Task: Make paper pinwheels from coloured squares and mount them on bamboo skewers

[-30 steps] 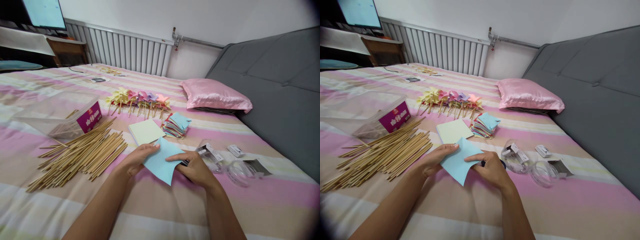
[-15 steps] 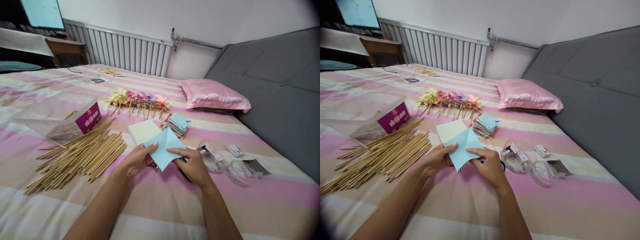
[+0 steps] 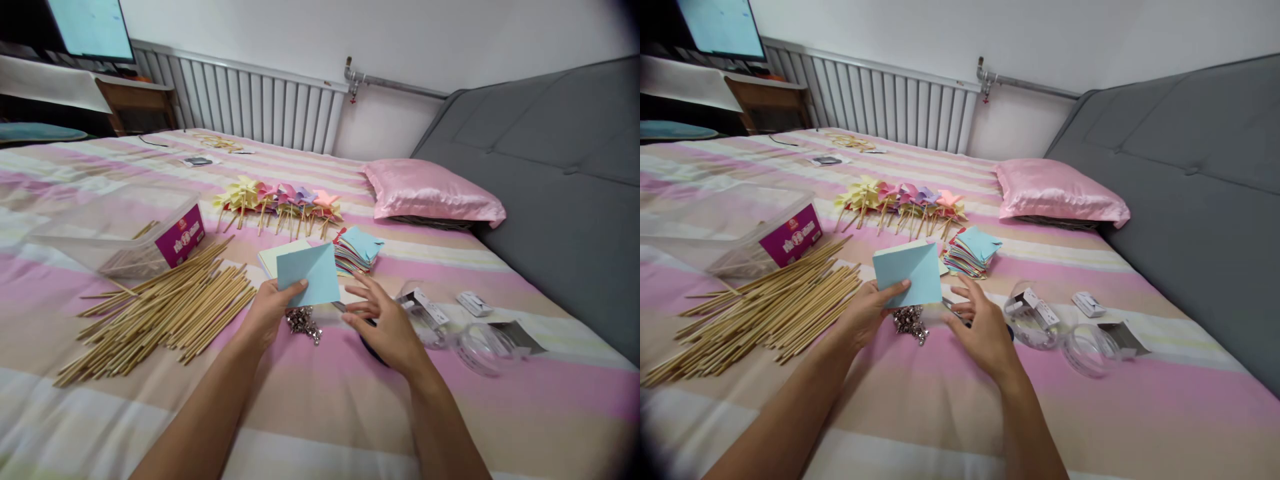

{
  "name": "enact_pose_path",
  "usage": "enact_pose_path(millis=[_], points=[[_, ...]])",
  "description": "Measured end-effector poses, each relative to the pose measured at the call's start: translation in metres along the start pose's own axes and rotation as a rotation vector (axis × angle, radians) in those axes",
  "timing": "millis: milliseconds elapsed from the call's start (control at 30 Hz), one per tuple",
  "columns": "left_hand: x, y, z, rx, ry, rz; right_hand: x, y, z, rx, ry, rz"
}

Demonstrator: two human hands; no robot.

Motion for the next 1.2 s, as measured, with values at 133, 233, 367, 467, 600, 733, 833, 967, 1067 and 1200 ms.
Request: enact_pose_path(millis=[133, 233, 367, 467, 600, 733, 833, 967, 1067, 1200], points=[[0.0, 0.008, 0.009, -0.025, 0.05, -0.04, 0.009, 0.024, 0.025, 0.401, 0.025, -0.187], [0.001, 0.011, 0.011, -0.05, 0.066, -0.061, 0.017, 0.035, 0.03, 0.68, -0.058, -0.326], [0.001, 0.014, 0.012, -0.08, 0.085, -0.074, 0.022, 0.045, 0.034, 0.858, -0.145, -0.489], [0.001, 0.016, 0.014, -0.08, 0.094, -0.084, 0.022, 0.052, 0.037, 0.871, -0.178, -0.553], [0.0, 0.018, 0.018, -0.074, 0.113, -0.1, 0.019, 0.055, 0.033, 0.897, -0.232, -0.536], [0.0, 0.02, 0.02, -0.085, 0.124, -0.119, 0.013, 0.047, 0.015, 0.939, -0.308, -0.407], [0.001, 0.024, 0.02, -0.076, 0.133, -0.133, 0.012, 0.045, 0.01, 0.957, -0.317, -0.403], [0.002, 0.029, 0.023, -0.061, 0.145, -0.152, 0.01, 0.04, 0.006, 0.779, -0.281, -0.364], [0.003, 0.037, 0.029, -0.059, 0.151, -0.194, 0.01, 0.035, -0.008, 0.366, -0.315, -0.299], [0.004, 0.045, 0.04, -0.017, 0.164, -0.208, 0.012, 0.025, -0.024, -0.144, -0.37, -0.278]])
Point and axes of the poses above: each hand's wrist, its own x-axis away from the middle knuckle, its own z-axis out of the back of the hand, y = z × x, the point moved 8 cm from there along -x, towards the middle knuckle, and after that the axes turned 3 degrees about -y, right-handed, at the moved point
